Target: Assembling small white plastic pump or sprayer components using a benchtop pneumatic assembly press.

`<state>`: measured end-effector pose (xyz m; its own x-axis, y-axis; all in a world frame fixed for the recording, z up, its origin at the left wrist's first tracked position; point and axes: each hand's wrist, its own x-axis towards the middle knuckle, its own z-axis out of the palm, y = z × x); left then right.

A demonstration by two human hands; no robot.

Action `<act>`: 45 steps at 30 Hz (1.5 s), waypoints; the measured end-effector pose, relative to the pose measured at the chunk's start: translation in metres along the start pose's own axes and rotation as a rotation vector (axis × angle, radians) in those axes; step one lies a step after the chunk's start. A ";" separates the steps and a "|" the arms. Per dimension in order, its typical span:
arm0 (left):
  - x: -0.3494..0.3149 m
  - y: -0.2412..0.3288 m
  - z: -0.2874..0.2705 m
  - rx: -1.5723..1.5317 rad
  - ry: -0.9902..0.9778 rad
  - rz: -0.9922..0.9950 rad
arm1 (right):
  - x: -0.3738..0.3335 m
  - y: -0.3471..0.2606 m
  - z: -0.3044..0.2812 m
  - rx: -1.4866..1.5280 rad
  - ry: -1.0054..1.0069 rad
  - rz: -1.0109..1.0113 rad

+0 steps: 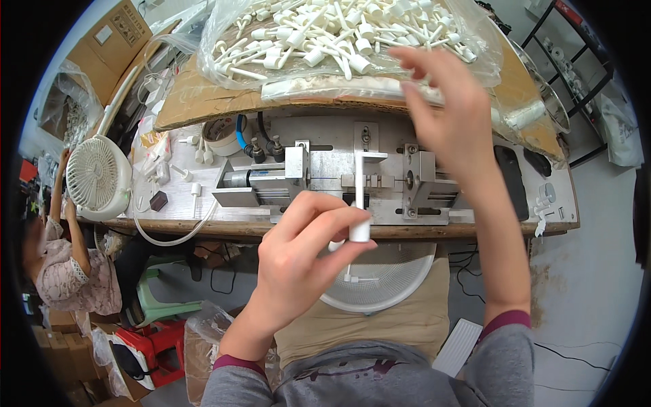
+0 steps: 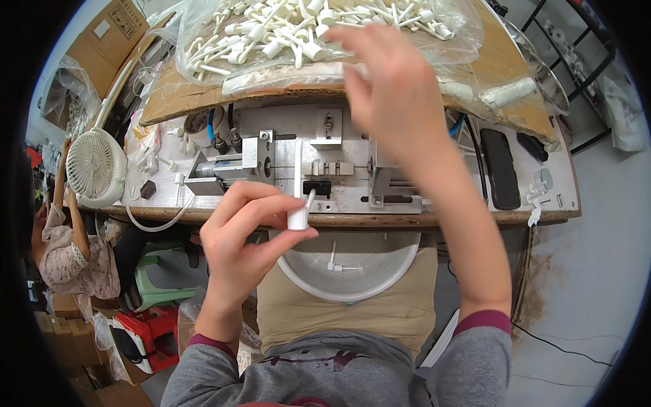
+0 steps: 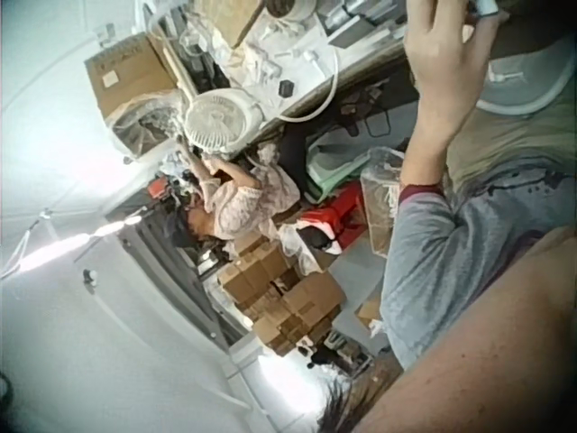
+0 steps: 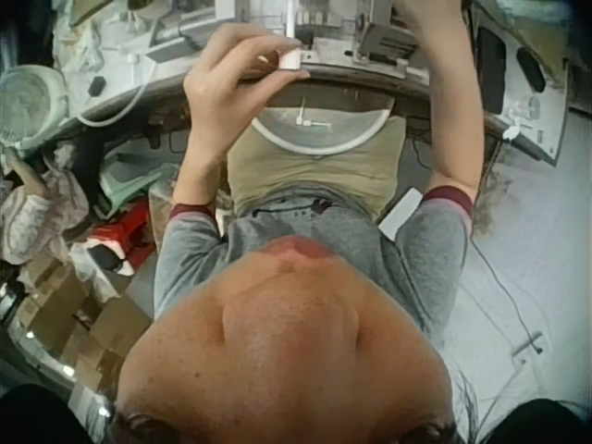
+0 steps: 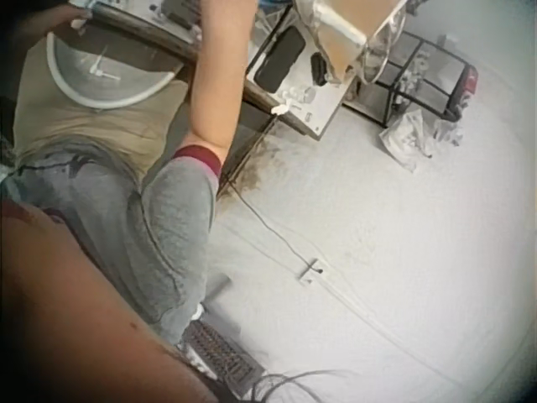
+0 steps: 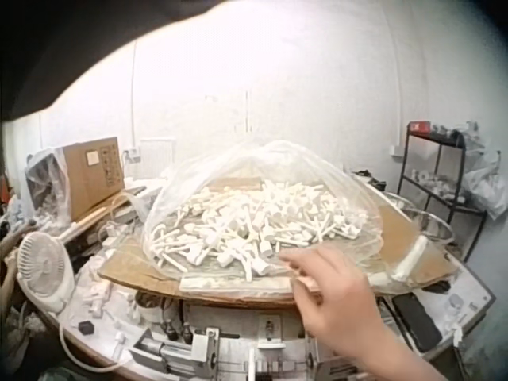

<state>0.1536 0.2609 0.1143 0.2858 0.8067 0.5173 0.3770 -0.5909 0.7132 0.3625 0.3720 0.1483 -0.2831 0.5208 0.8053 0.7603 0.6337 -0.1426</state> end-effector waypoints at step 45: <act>-0.054 0.077 0.037 -0.850 0.758 1.029 | -0.263 0.083 -0.158 0.324 0.543 1.167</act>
<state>0.1995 0.1716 0.1241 -0.5022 0.0350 0.8641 -0.3709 -0.9113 -0.1787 0.5922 0.1972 0.0155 0.7622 0.6039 0.2332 0.2024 0.1198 -0.9719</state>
